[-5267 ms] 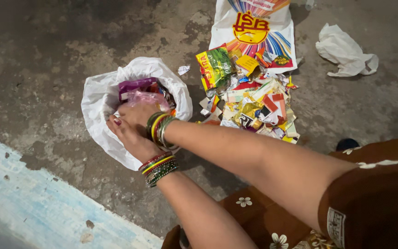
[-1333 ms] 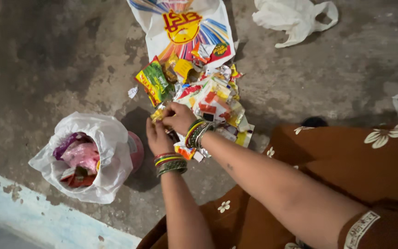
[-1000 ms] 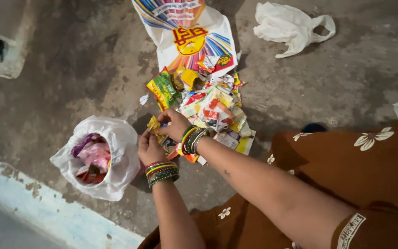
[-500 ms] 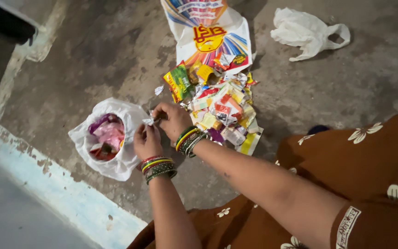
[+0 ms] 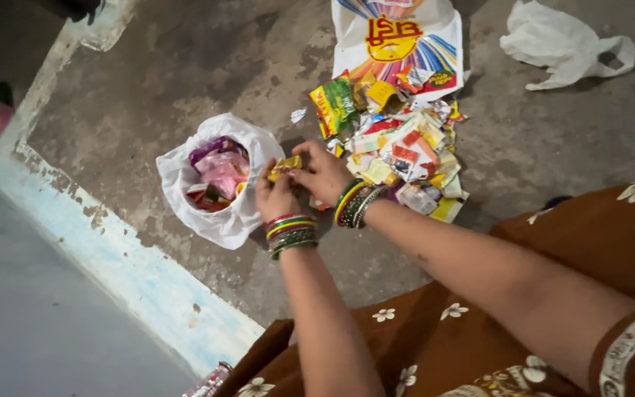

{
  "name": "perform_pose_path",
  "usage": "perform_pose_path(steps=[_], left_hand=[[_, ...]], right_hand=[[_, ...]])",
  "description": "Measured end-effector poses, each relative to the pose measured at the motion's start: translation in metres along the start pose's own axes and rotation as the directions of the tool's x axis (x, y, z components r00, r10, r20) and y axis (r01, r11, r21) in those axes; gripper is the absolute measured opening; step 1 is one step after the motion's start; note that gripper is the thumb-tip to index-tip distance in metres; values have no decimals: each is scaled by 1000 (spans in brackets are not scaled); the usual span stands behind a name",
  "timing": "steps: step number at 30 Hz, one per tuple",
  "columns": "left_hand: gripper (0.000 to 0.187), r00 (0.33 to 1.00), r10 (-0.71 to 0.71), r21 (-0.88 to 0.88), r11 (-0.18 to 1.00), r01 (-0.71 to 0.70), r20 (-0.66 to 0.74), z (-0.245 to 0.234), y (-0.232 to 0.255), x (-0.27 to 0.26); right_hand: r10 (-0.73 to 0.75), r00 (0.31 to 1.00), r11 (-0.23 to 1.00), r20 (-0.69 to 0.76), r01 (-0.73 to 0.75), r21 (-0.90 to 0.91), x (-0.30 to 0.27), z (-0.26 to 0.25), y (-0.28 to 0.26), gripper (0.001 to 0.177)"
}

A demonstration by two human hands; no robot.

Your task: The person sits on the floor and sorts through a pile of empty food packaging and wrappers. They pick up individual items by hand and place them into a white plastic bag positioned next to the pile.

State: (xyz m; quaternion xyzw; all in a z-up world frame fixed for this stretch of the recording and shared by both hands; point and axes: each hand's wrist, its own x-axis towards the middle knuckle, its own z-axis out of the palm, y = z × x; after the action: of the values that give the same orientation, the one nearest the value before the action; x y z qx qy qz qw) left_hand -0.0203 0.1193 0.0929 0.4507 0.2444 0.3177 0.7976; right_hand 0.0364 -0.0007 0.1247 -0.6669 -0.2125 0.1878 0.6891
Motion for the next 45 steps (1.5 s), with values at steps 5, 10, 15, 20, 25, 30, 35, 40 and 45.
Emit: perform_pose_path(steps=[5, 10, 15, 20, 25, 30, 35, 40, 45], left_hand=[[32, 998, 48, 91, 995, -52, 41, -3, -7, 19], [31, 993, 114, -17, 993, -115, -31, -14, -9, 35], [37, 955, 267, -91, 956, -280, -132, -23, 21, 39], [52, 947, 217, -45, 971, -234, -238, -31, 63, 37], [64, 914, 175, -37, 979, -202, -366, -28, 82, 34], [63, 929, -31, -397, 909, -127, -369, -17, 80, 33], [63, 945, -121, -539, 840, -67, -305, -31, 60, 42], [73, 863, 67, -258, 940, -223, -501, -72, 37, 51], [75, 814, 34, -316, 912, -263, -580, -72, 43, 45]], right_hand=[[-135, 991, 974, -22, 128, -188, 9, -5, -8, 35], [-68, 998, 941, 15, 69, -331, 25, 15, -16, 24], [-214, 976, 872, 44, 211, -442, 40, 60, -27, 22], [-288, 943, 843, 169, 333, -422, 59, 105, -23, 28], [-333, 906, 725, 261, 423, -544, 82, 130, 2, 23], [35, 897, 629, 441, 323, -707, 94, 130, 15, 32], [228, 740, 430, 633, 507, -747, 110, 139, 24, 23], [188, 730, 605, 657, 441, -663, 113, 133, 33, 28], [58, 749, 699, 660, 441, -563, 115, 128, 44, 29]])
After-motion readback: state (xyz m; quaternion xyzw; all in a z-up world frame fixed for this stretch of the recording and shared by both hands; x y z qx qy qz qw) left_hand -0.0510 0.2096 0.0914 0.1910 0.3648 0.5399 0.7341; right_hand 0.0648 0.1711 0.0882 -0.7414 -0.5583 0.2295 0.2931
